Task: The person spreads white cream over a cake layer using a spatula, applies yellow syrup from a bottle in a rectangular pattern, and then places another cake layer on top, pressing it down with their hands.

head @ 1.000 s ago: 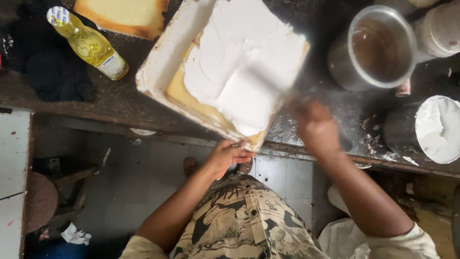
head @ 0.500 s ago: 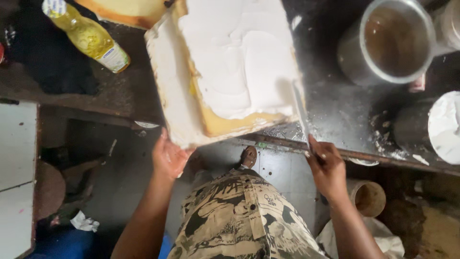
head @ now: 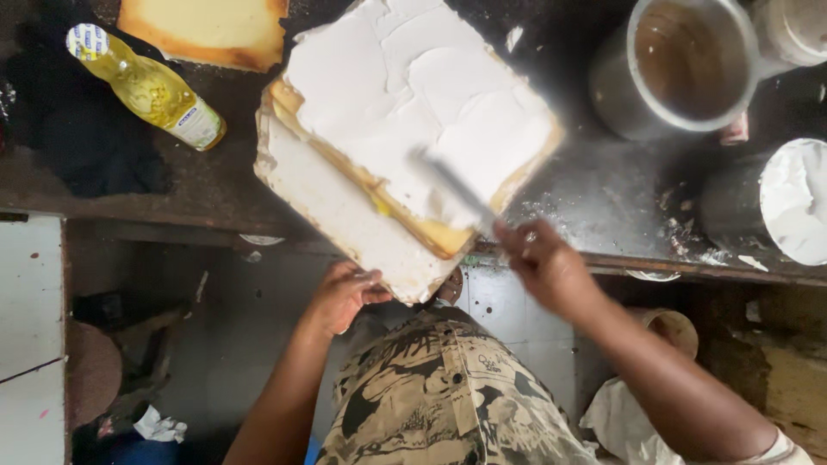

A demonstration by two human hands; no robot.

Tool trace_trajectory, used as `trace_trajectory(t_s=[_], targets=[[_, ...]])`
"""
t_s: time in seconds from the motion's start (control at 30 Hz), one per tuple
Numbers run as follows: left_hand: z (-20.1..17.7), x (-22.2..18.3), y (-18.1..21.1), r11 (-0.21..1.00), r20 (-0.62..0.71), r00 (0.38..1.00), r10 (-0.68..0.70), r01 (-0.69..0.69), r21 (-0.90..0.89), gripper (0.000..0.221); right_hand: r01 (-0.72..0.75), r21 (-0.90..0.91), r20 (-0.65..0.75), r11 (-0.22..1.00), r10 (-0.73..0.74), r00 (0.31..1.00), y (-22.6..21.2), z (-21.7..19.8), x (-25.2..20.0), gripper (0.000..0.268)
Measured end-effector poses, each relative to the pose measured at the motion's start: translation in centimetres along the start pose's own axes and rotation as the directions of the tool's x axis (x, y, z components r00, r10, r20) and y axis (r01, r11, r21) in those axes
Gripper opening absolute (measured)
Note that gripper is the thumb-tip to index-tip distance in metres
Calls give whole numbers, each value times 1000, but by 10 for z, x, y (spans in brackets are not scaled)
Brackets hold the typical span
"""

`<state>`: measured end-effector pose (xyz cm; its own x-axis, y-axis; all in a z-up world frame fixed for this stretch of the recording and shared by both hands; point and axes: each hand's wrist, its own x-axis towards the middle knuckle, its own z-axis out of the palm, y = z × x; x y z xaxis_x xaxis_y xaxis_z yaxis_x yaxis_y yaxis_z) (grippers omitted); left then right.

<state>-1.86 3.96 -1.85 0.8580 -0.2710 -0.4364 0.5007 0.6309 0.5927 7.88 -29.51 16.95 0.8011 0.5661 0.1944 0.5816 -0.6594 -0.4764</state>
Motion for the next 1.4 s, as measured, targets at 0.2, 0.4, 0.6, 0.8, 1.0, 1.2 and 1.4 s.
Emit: trace_trajectory(t_s=[0.2,0.4,0.6,0.8,1.0,1.2,1.4], targets=[[16,3,0,991,-50,995,89,-94,-100,13,-240,-439,-43,866,246,968,7,-21,15,24],[22,11,-15,999,44,999,-30,28,35,27,87,-417,86,905,-57,995,2,-11,-3,42],[-25,-6,27,993,-177,984,32,-52,-105,43,-203,-308,-251,929,126,960,36,-50,-13,16],[-26,-18,66,854,-191,952,239,-300,-426,56,-246,95,-139,965,258,956,9,-19,-78,46],[-17,3,40,966,-29,984,174,-176,-190,40,-633,408,56,658,674,737,4,8,-40,54],[-9,4,-5,950,95,962,258,-234,-207,14,-109,-260,68,959,131,989,1,8,3,42],[15,22,-29,983,-98,987,124,-136,-125,22,-287,40,31,957,286,958,10,17,-6,18]])
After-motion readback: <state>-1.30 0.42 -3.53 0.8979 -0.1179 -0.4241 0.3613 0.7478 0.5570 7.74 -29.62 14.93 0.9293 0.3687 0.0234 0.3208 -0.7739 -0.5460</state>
